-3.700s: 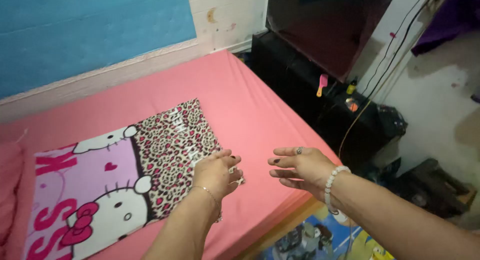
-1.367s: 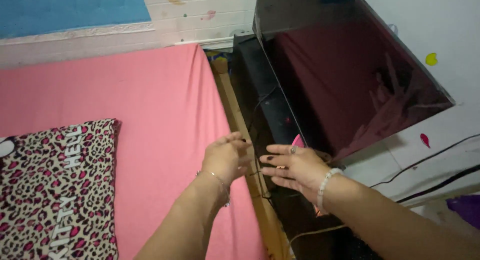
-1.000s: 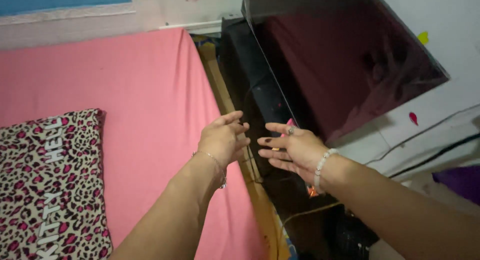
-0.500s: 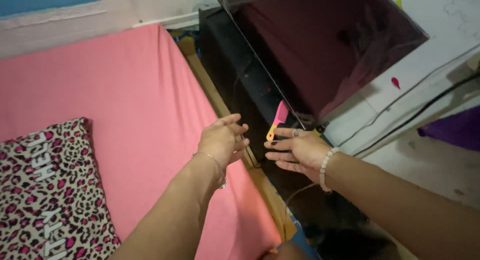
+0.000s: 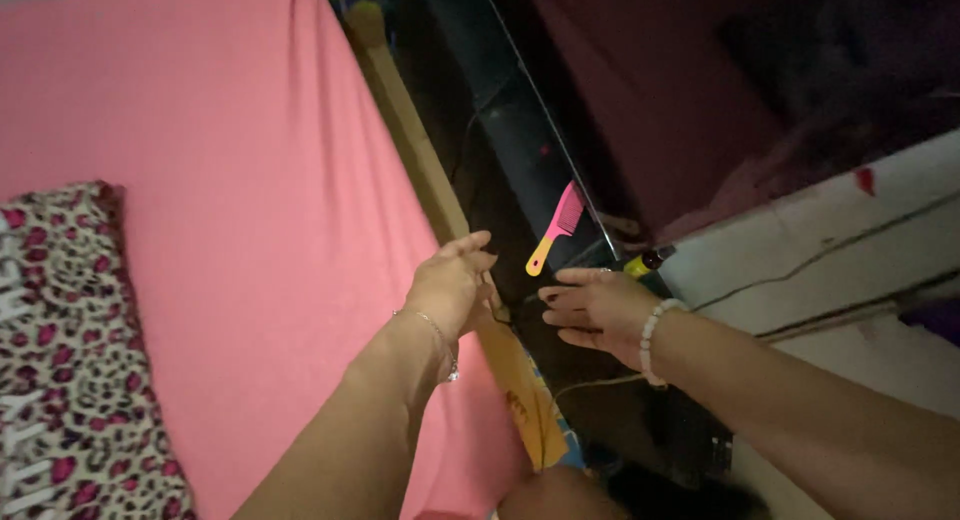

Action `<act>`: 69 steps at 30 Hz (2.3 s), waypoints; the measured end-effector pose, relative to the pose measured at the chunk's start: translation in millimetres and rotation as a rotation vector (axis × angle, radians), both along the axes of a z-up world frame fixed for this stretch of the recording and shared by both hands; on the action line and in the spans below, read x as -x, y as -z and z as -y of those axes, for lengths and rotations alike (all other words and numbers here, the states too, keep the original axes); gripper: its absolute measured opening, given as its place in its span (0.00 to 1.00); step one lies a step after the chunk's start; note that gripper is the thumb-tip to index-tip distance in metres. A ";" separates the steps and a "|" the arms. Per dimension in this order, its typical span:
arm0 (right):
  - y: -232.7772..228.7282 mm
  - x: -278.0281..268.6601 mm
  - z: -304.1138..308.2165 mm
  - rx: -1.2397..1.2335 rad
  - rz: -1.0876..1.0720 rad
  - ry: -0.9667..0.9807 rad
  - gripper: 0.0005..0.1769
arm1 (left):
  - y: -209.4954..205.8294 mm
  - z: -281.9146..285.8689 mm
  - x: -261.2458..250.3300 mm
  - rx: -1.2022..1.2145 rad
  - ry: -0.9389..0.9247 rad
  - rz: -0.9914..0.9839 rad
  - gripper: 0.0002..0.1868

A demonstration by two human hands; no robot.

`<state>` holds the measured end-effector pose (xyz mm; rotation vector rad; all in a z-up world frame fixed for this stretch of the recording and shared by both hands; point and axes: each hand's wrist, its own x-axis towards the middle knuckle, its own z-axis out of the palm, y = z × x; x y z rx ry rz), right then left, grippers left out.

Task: The recorder uncoils and organizes a beige extension cord and power strip in a bedroom.

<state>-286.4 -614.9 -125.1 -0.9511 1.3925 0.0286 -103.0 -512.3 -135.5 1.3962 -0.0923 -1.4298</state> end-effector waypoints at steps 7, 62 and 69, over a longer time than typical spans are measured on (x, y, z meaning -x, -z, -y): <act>68.6 -1.0 40.0 -0.041 -0.048 -0.047 0.29 | 60.5 42.1 6.9 -0.115 0.055 0.021 0.25; -85.9 -132.3 -187.2 -0.008 0.471 -0.192 0.10 | -86.5 -202.5 -102.0 0.147 -0.936 0.093 0.09; -105.9 -161.0 -212.4 0.027 0.456 -0.163 0.08 | -122.7 -299.0 -121.4 0.193 -1.339 0.123 0.14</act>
